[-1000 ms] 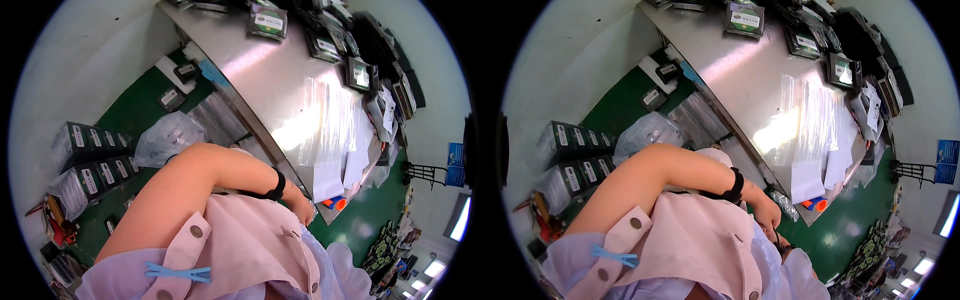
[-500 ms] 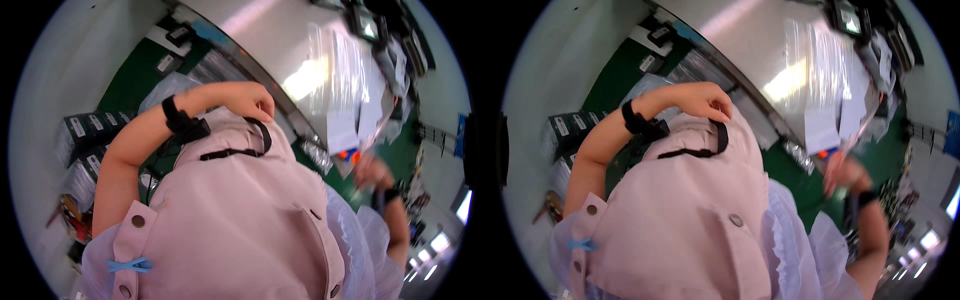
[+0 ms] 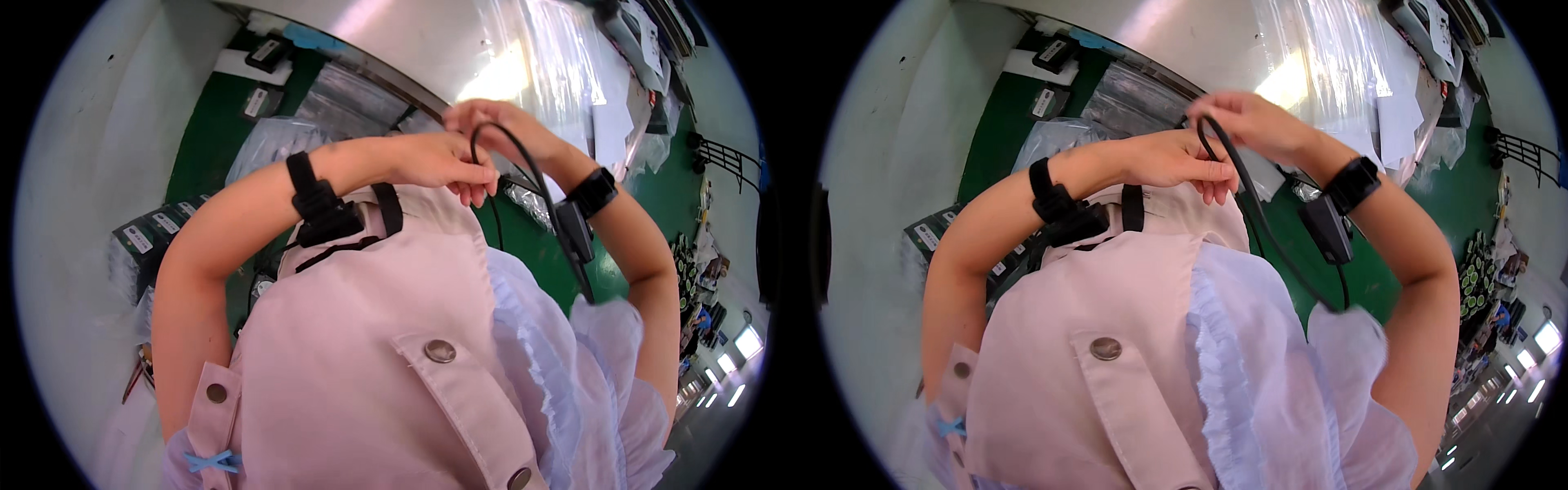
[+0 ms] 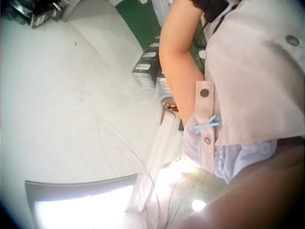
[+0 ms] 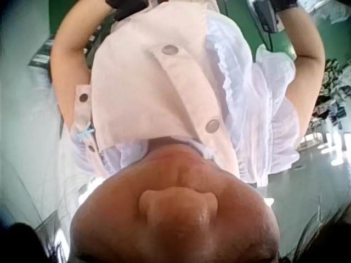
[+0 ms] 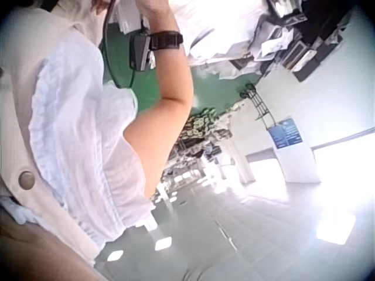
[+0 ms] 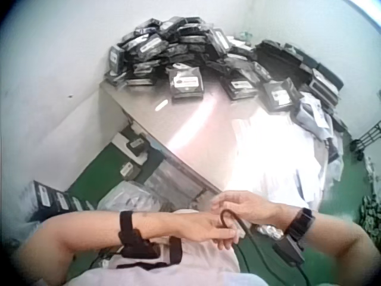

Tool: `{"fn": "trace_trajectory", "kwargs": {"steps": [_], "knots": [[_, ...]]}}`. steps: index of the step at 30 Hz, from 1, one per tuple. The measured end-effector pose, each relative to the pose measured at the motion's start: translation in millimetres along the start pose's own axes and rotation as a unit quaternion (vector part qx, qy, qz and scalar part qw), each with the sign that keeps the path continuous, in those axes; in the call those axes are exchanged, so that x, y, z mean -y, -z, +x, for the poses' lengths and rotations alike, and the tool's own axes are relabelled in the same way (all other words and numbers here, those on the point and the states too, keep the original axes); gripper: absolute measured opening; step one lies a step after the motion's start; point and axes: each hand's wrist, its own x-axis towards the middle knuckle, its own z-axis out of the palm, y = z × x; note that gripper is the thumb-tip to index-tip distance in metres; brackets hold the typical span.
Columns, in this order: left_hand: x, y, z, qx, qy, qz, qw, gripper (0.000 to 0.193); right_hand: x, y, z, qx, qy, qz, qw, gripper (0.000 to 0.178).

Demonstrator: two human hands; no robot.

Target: The person repeatedly picks up hard drives from a table, places them into clear plastic bags, and then stacks the packaged drives on a pile. The process is continuous and repetitive, focusing on the manual packaging of electronic components.

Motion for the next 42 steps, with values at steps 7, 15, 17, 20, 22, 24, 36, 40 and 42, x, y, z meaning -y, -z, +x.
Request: {"fn": "trace_trajectory", "kwargs": {"steps": [7,15,17,20,22,24,36,40,42], "knots": [[-20.0,-4.2,8.8,-0.081,0.019,-0.044,0.996,0.017,-40.5,9.0,-71.1,0.097,-0.082,0.086,0.988,0.019],[2.4,-22.0,11.5,0.089,0.083,0.347,0.93,0.014,-17.8,2.5,-75.2,0.095,-0.214,0.031,0.972,0.021],[-2.6,-24.5,10.3,0.145,0.018,0.368,0.918,0.017,-34.3,-4.8,-73.1,0.119,-0.162,0.021,0.979,0.024],[1.0,-30.6,6.0,0.144,-0.025,0.353,0.924,0.017,-31.9,-11.3,-72.7,0.12,-0.201,0.012,0.972,0.027],[-1.1,-33.1,6.9,0.11,0.0,0.31,0.944,0.016,-20.9,-14.8,-72.7,0.092,-0.188,-0.018,0.978,0.024],[-20.2,-38.1,-6.9,0.084,0.049,0.325,0.941,0.015,-18.9,-21.7,-71.4,0.091,-0.172,-0.015,0.981,0.021],[11.6,-28.9,21.1,-0.063,-0.041,0.319,0.945,0.031,-17.9,-38.3,-93.4,-0.019,-0.308,0.162,0.937,0.019],[15.0,-17.8,35.2,-0.057,0.008,0.247,0.967,0.026,7.6,-36.7,-95.7,-0.027,-0.334,0.248,0.909,0.024],[9.6,-10.0,45.3,-0.042,0.033,0.21,0.976,0.023,-7.1,-13.5,-98.1,0.049,-0.311,0.411,0.856,0.026]]}}
